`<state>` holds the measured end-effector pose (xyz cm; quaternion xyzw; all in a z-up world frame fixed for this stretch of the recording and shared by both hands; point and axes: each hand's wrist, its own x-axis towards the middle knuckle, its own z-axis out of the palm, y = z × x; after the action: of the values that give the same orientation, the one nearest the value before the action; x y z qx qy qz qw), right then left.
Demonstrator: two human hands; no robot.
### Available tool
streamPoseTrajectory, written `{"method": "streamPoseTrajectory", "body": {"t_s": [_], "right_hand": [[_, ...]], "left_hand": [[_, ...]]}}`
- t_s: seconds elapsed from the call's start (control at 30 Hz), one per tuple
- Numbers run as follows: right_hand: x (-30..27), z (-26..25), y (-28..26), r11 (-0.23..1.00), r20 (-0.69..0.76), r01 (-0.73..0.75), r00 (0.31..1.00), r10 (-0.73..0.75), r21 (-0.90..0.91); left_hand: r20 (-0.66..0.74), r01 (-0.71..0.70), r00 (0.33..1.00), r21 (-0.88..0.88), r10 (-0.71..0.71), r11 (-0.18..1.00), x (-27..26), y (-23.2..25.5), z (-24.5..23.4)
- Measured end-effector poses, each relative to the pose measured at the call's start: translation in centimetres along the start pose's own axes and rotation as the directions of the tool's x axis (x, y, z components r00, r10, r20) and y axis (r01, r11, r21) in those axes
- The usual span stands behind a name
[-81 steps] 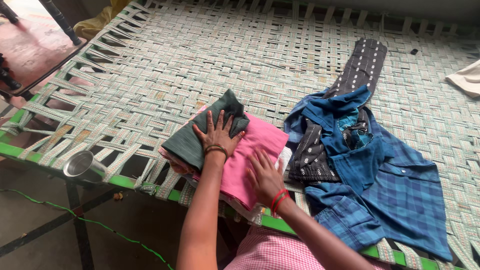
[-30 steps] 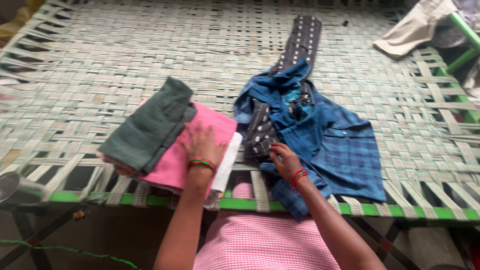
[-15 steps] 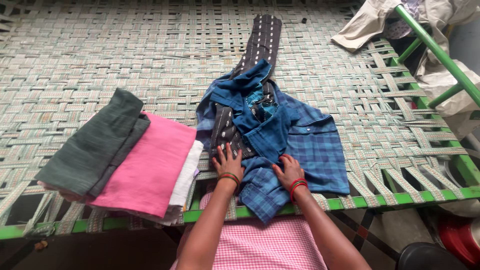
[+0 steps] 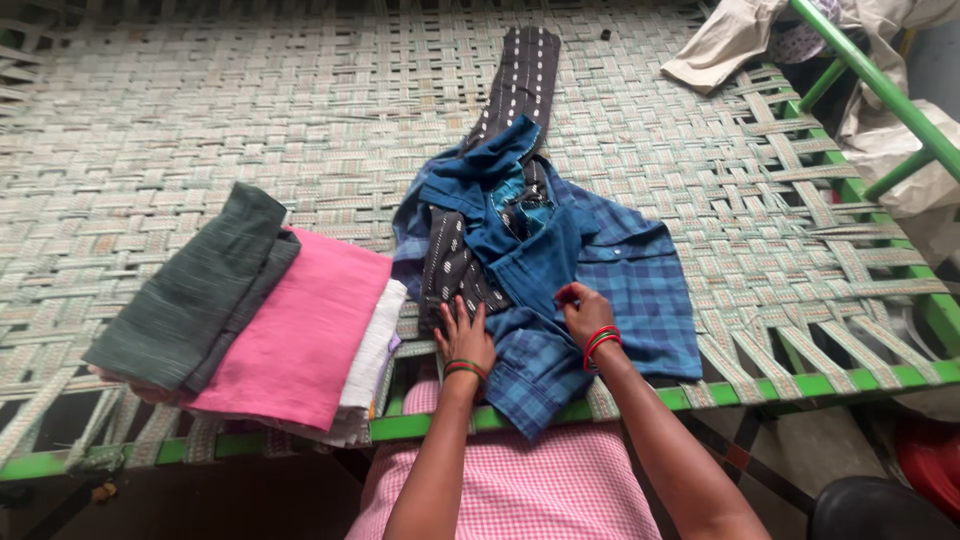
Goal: The person folds a blue garment and a black patterned cloth on a woven cot, smoothing each piece and stacking them with other folded items. The person handles the items one at a time and places the finished folds into a growing stack.
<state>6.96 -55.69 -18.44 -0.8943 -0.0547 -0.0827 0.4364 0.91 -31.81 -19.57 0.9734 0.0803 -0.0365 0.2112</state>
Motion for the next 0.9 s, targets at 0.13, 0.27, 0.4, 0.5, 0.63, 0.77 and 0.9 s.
{"method": "streamPoseTrajectory", "body": {"t_s": [0.13,0.27,0.4,0.5,0.63,0.77,0.9], "right_hand": [[-2.1,-0.7,-0.2,0.977,0.153,-0.165,0.971,0.185,-0.134],[-6.1,-0.3,-0.2,0.975,0.166,0.138,0.980,-0.109,-0.173],[-6.8,-0.4,0.0,0.977,0.129,0.139,0.985,-0.118,-0.161],[-7.1,-0.8,-0.4,0.991,0.101,0.079,0.993,-0.068,-0.107],[-7.2,-1.2,-0.6,0.996,0.055,-0.062,0.996,0.065,-0.061],[-7.7,-1.3,0.6,0.985,-0.167,0.138,0.979,-0.118,0.108],[-7.7,-1.8,0.7,0.980,-0.249,0.197,0.951,-0.184,0.029]], "left_hand": [[-0.242,-0.017,0.970,-0.155,-0.021,0.988,0.3,2.3,1.0],[-0.340,-0.248,0.930,-0.296,0.141,0.923,1.1,4.3,2.1],[-0.142,-0.032,0.988,-0.569,-0.060,0.822,4.3,5.7,2.6],[-0.045,-0.045,0.999,-0.635,0.022,0.771,6.5,6.5,1.9],[-0.171,-0.231,0.972,-0.834,0.162,0.502,4.5,8.8,1.3],[-0.214,-0.330,0.928,-0.850,0.304,0.410,-1.9,11.8,-0.6],[-0.212,-0.413,0.878,-0.787,0.428,0.457,-8.1,13.2,-4.1]]}}
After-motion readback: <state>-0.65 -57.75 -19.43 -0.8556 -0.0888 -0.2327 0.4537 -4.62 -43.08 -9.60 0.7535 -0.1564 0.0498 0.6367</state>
